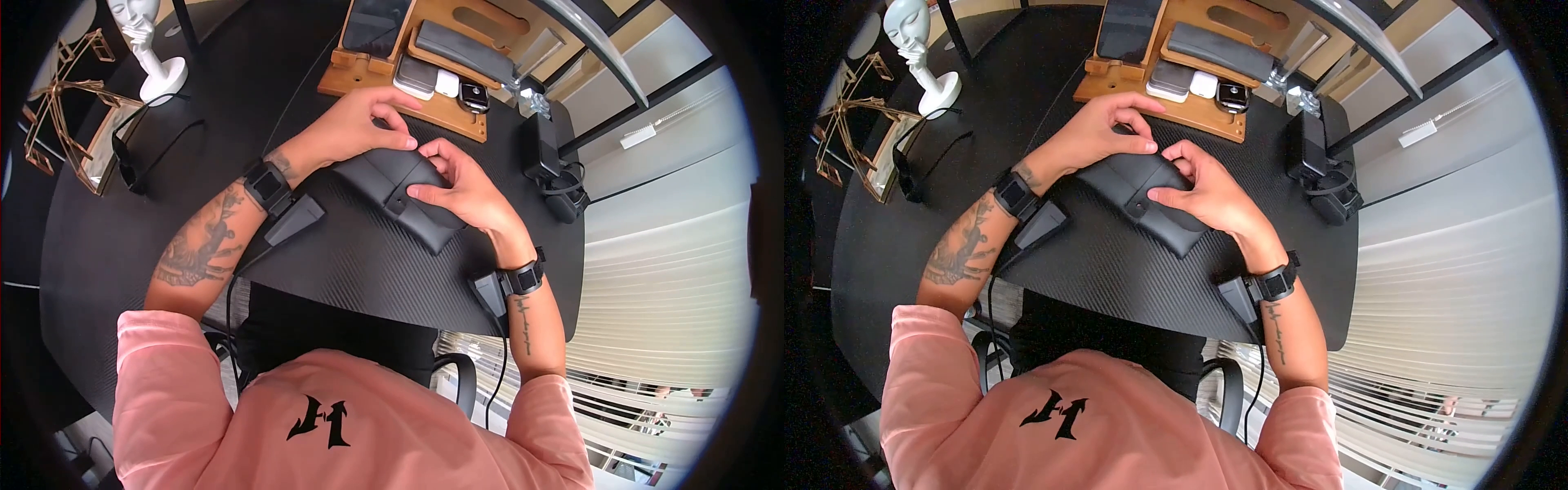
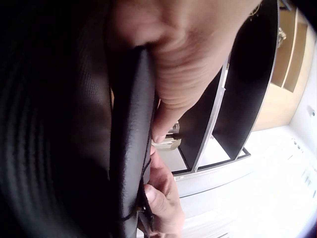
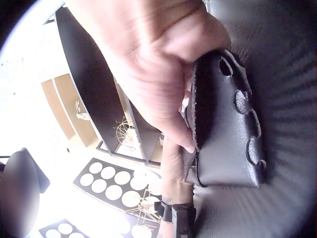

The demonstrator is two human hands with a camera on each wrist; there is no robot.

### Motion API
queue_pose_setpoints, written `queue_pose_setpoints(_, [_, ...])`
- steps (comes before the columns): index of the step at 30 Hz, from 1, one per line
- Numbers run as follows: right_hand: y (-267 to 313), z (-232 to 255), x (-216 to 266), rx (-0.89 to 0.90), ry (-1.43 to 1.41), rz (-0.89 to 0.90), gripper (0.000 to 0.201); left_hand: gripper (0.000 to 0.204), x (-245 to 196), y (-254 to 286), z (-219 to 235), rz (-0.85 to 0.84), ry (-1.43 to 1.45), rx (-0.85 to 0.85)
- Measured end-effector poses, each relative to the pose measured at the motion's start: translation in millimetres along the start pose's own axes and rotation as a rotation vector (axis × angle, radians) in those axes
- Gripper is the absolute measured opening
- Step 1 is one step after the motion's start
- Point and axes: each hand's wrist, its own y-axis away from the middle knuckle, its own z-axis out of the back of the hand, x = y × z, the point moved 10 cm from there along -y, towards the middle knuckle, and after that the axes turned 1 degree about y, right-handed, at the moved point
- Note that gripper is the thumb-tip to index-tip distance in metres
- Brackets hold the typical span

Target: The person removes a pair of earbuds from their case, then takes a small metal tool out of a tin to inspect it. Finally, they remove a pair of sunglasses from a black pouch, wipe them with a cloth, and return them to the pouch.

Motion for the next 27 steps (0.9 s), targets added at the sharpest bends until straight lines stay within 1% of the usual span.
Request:
queue_pose_setpoints(7, [3,1,9,-0.024,0.141,0.051,0.048,0.048,2,-1,0,0.018,0.018,-0.009])
queue_pose_setpoints(9, [5,-3,9,-0.005,0.082,-0.017,0.053,0.048,-2,0,1,-0.011,-0.008,-0.009])
queue_pose_setpoints(10, [4,-4,8,-0.002,0.083,-0.017,0.053,0.048,-2,0,1,-0.012,-0.007,-0.013])
queue_pose_setpoints(12, [3,-1,7,-0.024,0.198,0.009,0.056,0.047,-1,0,0,-0.011,0.011,-0.011])
queue_pose_setpoints(16, [8,-7,21,-0.077,0.212,0.021,0.059,0.047,0,-1,2,-0.025,-0.020,-0.013])
queue_pose_setpoints(18, [20,-1,56,-0.312,0.521,0.173,0.056,0.045,2,-1,6,-0.046,-0.061,-0.040])
queue_pose_setpoints(19, [20,-1,56,-0.309,0.524,0.177,0.056,0.045,4,-2,8,-0.049,-0.062,-0.045])
queue_pose_setpoints(21, [25,-18,77,-0.261,0.743,0.454,0.046,0.044,11,-2,13,-0.005,-0.042,-0.079])
queue_pose_setpoints(22, [24,-21,73,-0.216,0.665,0.438,0.030,0.044,12,-2,15,-0.008,-0.043,-0.085])
queue_pose_setpoints(23, [23,-20,72,-0.209,0.663,0.440,0.030,0.044,15,-3,16,0.016,-0.046,-0.096])
queue_pose_setpoints(25, [23,-29,73,-0.164,0.797,0.502,0.019,0.043,20,-2,17,0.035,-0.050,-0.108])
queue_pose_setpoints(27, [23,-30,71,-0.156,0.817,0.516,0.017,0.042,25,-2,19,0.069,-0.047,-0.111])
